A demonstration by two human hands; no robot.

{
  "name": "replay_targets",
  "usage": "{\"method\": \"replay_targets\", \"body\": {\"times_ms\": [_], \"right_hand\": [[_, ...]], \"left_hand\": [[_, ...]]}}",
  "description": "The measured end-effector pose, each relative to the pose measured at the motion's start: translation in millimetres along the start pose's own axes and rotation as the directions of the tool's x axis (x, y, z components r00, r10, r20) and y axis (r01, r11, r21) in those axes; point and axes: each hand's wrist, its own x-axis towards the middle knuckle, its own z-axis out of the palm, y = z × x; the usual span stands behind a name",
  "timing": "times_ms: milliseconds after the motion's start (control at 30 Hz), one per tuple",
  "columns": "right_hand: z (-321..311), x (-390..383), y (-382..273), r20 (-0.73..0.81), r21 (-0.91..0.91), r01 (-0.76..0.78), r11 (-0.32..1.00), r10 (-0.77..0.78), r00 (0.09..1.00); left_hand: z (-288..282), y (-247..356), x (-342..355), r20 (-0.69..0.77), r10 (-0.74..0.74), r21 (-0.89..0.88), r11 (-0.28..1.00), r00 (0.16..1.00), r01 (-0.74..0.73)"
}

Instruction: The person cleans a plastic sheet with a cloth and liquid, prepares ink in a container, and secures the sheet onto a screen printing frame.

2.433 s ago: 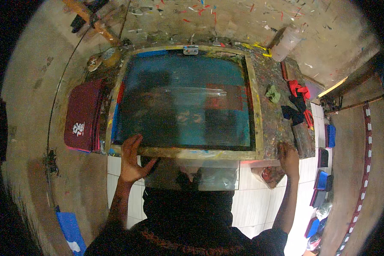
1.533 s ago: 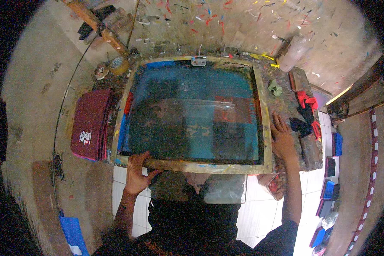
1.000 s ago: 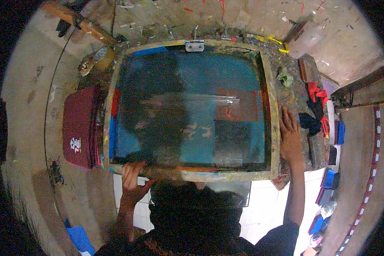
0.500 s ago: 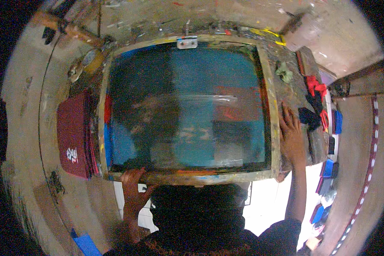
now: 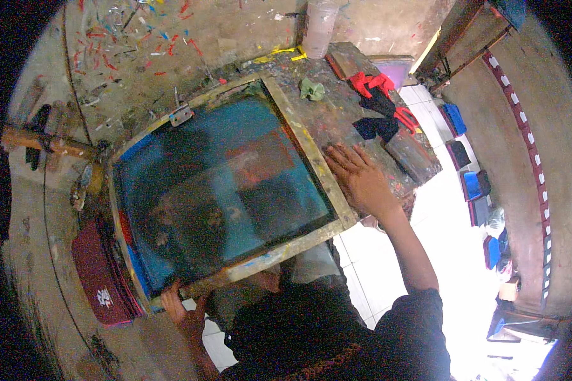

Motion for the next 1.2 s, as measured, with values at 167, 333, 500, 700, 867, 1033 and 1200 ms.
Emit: {"method": "replay_targets", "body": {"times_ms": [167,333,500,700,867,1033,1200], "right_hand": [[27.1,-10.5,13.3,0.006,0.040,0.005,0.999,-0.006,1.000],[81.2,-27.0,47.0,-0.100,0.282,-0.085,0.956,0.118,0.988],[100.4,-42.3,75.3,0.164,0.058,-0.348,0.936,0.335,0.928],[69.1,-21.3,39.3,0.015,0.110,-0.035,0.993,0.033,0.999],[58.2,-10.9,18.0,-0.131,0.102,0.056,0.993,-0.043,0.991],[76.1,-26.3,52.9,0.198,0.109,-0.271,0.956,0.247,0.949],[90.4,-37.0,83.1,-0.269,0.271,0.212,0.939,-0.138,0.953]], "left_hand": [[4.1,-12.2,-1.6,-0.020,0.045,0.059,0.997,0.999,-0.043],[-15.1,-12.1,2.8,-0.057,0.059,0.207,0.977,0.997,-0.046],[-50.4,-5.3,33.2,-0.265,0.309,0.313,0.923,0.914,-0.221],[-81.9,0.2,76.2,-0.459,0.284,0.042,0.953,0.842,-0.299],[-95.3,4.5,86.5,-0.442,0.291,0.135,0.957,0.849,-0.258],[-73.5,6.1,59.9,-0.401,0.114,0.019,0.993,0.909,-0.116],[-28.7,-4.3,25.8,-0.299,0.306,0.220,0.944,0.904,-0.247]]}}
